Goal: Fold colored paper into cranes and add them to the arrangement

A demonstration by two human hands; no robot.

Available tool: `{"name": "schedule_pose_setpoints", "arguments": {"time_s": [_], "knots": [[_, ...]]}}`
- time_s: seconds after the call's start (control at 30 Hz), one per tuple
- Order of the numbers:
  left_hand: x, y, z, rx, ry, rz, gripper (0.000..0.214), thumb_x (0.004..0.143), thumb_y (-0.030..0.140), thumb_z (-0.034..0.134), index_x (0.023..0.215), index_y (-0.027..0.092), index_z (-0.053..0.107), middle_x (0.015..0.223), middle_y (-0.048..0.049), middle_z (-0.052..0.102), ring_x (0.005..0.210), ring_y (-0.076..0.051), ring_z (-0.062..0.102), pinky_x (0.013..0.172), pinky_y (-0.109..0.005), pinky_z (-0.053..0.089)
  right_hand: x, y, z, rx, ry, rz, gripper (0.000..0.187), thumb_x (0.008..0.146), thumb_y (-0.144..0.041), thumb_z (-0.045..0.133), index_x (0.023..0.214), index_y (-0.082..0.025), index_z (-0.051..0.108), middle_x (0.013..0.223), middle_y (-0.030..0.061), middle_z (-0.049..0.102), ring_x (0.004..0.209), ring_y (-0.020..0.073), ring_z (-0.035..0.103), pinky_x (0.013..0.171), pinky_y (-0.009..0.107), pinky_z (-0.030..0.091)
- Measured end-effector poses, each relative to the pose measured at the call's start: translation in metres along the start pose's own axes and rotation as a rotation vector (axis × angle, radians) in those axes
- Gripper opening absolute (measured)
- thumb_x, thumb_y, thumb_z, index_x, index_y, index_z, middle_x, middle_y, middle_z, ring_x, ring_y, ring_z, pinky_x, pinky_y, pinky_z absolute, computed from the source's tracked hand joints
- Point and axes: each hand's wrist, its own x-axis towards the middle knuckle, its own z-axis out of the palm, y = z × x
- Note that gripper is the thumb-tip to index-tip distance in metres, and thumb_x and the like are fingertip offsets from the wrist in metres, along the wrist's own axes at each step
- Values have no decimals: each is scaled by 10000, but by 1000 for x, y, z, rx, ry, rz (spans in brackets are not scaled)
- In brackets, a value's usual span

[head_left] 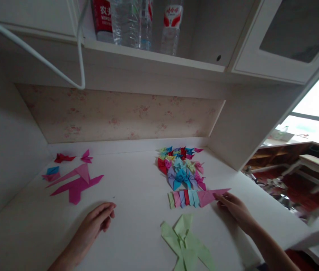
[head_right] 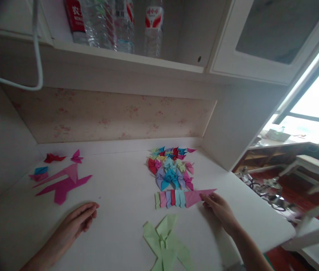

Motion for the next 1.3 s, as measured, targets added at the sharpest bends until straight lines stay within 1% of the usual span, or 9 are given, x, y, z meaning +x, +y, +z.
{"name": "schedule_pose_setpoints", "arguments": {"time_s": [0.2,0.5,0.67,0.8,0.87,0.93,1.03,1.17,1.3], "knots": [[1,-1,-1,5,-8,-3,290,748,407,679,912,173,634,711,14,598,541,-79,449,482,-191,347,12,8,11,-294,126,55,333,671,-495,647,715,-166,671,617,54,683,458,150,566,434,241,384],[0,3,1,-11,7,-2,284,724,402,684,881,167,656,701,4,605,537,-78,464,482,-193,351,17,5,14,-825,191,-71,379,714,-551,524,603,-198,608,546,63,650,542,214,593,511,284,362],[-4,8,3,-22,-3,23,268,724,385,673,864,159,639,706,6,586,540,-79,464,484,-200,344,6,1,15,-661,199,-35,378,719,-558,515,635,-201,605,545,55,651,499,199,587,485,277,376],[-6,10,4,-25,-19,40,255,730,381,653,843,154,627,693,7,575,530,-81,462,474,-204,326,-7,-20,27,-506,204,-49,361,699,-540,561,554,-210,549,436,27,580,390,161,508,413,261,334],[-7,11,4,-21,-33,54,249,739,383,638,836,154,624,687,8,572,530,-81,462,476,-206,323,-18,-34,48,-436,166,-97,357,684,-526,599,531,-215,516,397,-1,529,365,140,462,392,248,307],[-8,11,4,-15,-43,66,237,747,380,625,824,156,617,685,11,571,533,-81,465,479,-206,322,-34,-48,80,-315,84,-151,361,682,-510,627,530,-218,479,393,-30,490,356,117,420,379,232,285],[-9,11,3,-10,-46,78,212,752,361,610,812,157,605,685,17,569,531,-79,467,479,-206,319,-68,-65,146,-78,-98,-190,390,696,-494,649,551,-222,410,421,-63,447,350,87,365,357,207,249],[-10,9,2,-15,-48,96,218,745,363,607,814,156,606,679,17,571,515,-78,463,469,-206,313,-110,-79,240,138,-347,-95,387,700,-463,673,586,-222,393,397,-87,421,316,67,319,322,187,201],[-9,9,3,-29,-68,124,229,757,380,593,761,152,596,664,18,554,505,-78,459,467,-210,313,-122,-86,317,342,-449,-57,353,720,-428,667,599,-209,418,415,-90,435,323,57,306,320,181,198]]}}
